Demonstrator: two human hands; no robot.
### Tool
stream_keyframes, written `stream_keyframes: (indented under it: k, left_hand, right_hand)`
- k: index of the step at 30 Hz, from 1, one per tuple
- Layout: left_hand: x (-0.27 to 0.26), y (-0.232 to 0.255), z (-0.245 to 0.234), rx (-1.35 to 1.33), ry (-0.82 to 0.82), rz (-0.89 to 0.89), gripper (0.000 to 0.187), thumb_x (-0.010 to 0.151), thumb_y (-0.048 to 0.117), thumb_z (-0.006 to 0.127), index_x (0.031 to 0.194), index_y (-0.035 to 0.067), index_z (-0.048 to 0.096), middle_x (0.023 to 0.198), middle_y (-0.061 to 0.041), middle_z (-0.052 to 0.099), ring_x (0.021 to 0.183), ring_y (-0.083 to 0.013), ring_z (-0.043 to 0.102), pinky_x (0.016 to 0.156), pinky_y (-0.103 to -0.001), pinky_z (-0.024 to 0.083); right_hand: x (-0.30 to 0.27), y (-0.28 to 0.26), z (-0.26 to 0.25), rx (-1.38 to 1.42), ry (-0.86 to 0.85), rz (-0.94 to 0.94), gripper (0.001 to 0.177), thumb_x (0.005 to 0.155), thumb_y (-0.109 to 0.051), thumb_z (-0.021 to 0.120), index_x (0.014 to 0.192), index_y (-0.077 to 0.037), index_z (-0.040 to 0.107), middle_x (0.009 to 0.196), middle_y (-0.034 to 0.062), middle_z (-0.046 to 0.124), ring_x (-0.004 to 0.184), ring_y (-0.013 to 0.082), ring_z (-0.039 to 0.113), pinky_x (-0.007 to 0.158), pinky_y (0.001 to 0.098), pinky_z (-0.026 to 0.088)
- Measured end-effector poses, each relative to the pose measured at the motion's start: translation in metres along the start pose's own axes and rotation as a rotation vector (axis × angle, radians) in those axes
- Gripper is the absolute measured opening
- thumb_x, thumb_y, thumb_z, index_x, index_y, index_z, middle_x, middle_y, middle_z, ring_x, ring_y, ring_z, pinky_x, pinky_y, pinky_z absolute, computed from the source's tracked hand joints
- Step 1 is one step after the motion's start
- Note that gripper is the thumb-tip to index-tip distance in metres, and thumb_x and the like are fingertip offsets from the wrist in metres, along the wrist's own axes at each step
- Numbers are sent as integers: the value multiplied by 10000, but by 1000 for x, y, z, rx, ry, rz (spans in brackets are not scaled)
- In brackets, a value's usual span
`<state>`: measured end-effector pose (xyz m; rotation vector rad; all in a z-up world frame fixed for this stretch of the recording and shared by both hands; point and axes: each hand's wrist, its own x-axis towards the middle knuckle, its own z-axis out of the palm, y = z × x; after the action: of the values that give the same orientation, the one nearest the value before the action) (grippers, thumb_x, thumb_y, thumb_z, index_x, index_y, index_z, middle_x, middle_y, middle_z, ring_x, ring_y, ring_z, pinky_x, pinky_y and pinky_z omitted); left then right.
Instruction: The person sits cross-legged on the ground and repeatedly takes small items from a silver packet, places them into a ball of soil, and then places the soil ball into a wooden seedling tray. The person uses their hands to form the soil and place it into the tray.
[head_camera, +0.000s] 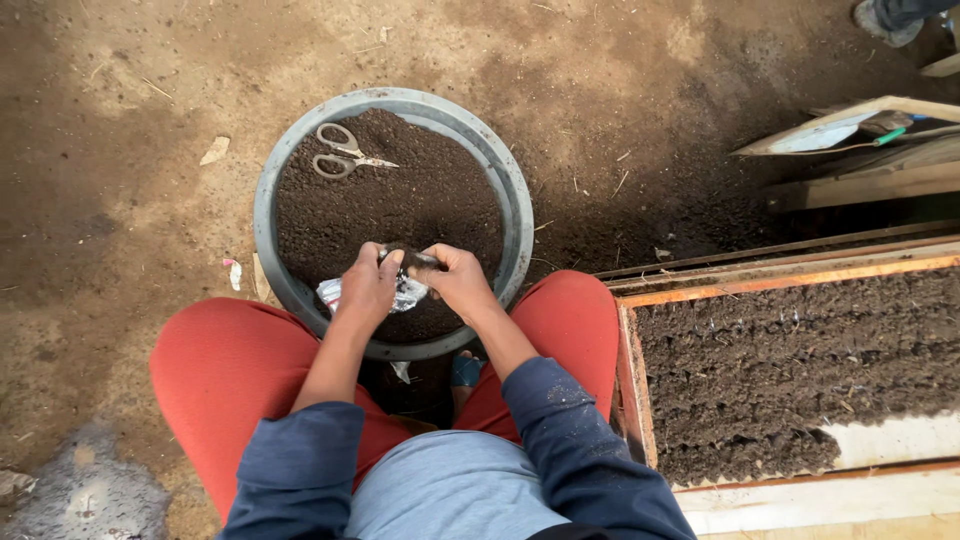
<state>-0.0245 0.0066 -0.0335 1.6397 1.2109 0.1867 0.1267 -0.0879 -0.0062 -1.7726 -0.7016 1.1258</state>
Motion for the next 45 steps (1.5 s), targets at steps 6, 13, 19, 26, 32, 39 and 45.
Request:
stream_keyframes:
  k: [6,13,19,26,32,39,45]
  left_hand:
    - [-18,35,11,-220,256,-72,313,1085,480,612,1145,173,620,1067,-228,745,1147,-460,683,986,-549,550]
    - [-2,15,55,-630,338,21,467,1137,362,554,743,121,624,594,-19,573,633,-138,521,585,-301,464]
    - [2,11,45,-779,266,48,570,1156,395,527,688,79,609,490,-69,559,457,-128,521,464,-259,426]
    - [-15,5,12,171,78,-115,363,1131,459,434,1042,148,597,889,-189,743,995,-439,736,869,-583,567]
    - [-46,49,-12,338,151,146,274,1071,454,590,1057,206,704,1041,-50,599,1093,-378,614,901,-567,547]
    - [-19,39,-8,-20,188,99,184,997,461,741,1102,320,796,986,9,732,1037,-317,714,887,-486,595]
    - [-27,50,-21,-161,202,28,201,1018,425,735,1010,230,782,799,-49,729,894,-353,728,794,-500,569]
  right_hand:
    - [-10,-53,21,-488,194,-385,503,1116,-388,497,688,-141,591,587,71,578,561,237,639,499,306,516]
    - [-25,-68,33,-326,246,-265,542,1067,-320,495,646,15,556,577,222,587,565,283,575,591,480,465]
    - [-17,-70,29,-415,233,-365,543,1068,-288,480,607,-2,512,554,254,540,557,406,601,522,446,449]
    - [43,-93,3,-812,19,-534,418,1078,-384,507,872,-46,641,835,212,659,858,401,689,731,499,549]
    - [121,-84,-32,-1046,40,-267,454,1117,-392,471,1502,-159,538,1582,145,461,1473,377,449,1178,567,440]
    - [94,-38,-15,-1031,43,-145,493,1009,-593,541,1274,-182,602,1224,115,566,1165,425,620,918,595,585]
    - [9,-135,-35,-362,-117,252,857,1000,-758,406,1420,-52,651,1460,253,595,1407,472,501,1157,607,415]
